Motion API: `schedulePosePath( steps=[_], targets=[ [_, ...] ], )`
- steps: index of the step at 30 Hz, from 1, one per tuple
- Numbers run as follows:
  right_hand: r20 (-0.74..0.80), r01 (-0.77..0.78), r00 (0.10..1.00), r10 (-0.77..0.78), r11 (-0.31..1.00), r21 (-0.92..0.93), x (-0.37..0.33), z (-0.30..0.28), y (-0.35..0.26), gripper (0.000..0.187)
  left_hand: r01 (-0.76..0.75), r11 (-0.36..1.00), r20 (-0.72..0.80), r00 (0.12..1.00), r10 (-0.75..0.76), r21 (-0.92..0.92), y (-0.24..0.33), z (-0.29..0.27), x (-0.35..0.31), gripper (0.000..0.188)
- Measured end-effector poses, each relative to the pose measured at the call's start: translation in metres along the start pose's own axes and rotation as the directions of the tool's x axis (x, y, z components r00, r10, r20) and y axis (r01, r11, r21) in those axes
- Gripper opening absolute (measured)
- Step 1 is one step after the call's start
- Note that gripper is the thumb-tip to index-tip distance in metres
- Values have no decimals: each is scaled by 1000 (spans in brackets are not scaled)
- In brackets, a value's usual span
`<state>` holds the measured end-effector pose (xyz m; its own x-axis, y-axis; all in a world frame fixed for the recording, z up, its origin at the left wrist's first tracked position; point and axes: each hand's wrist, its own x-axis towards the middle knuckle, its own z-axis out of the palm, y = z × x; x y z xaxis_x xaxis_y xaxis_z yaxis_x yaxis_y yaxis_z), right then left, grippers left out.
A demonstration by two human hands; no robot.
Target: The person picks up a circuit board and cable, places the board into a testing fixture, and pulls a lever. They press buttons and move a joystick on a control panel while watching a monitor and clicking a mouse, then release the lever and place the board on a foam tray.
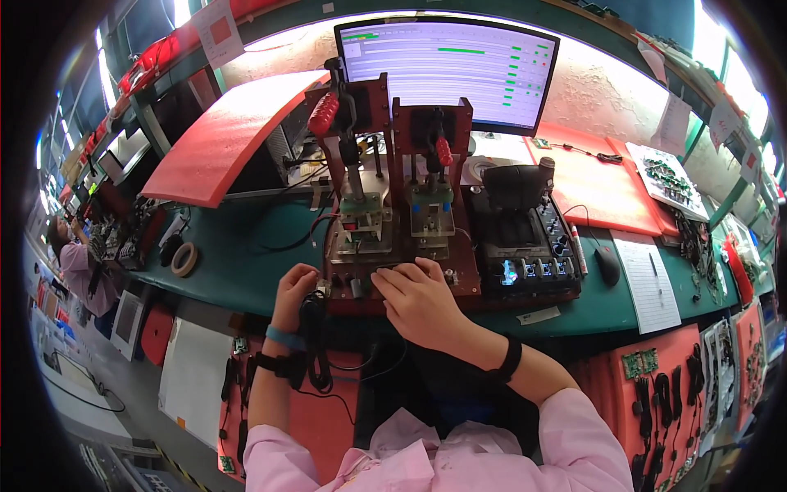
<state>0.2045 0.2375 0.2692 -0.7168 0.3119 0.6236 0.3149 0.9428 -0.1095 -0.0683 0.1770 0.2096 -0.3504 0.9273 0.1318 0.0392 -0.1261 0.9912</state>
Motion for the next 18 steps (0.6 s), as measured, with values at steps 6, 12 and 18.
schedulePosePath(
  steps=[6,12,18],
  targets=[
    [-64,-94,993,96,995,42,-8,-19,8,33,-161,982,-76,983,169,102,-32,4,8,19],
    [-88,-167,983,161,984,-64,-19,-18,29,18,-159,964,-214,955,205,213,-34,20,1,29],
    [-148,-191,973,177,978,-85,-11,-23,28,9,-224,916,-237,920,311,332,-32,23,5,33]
  ],
)
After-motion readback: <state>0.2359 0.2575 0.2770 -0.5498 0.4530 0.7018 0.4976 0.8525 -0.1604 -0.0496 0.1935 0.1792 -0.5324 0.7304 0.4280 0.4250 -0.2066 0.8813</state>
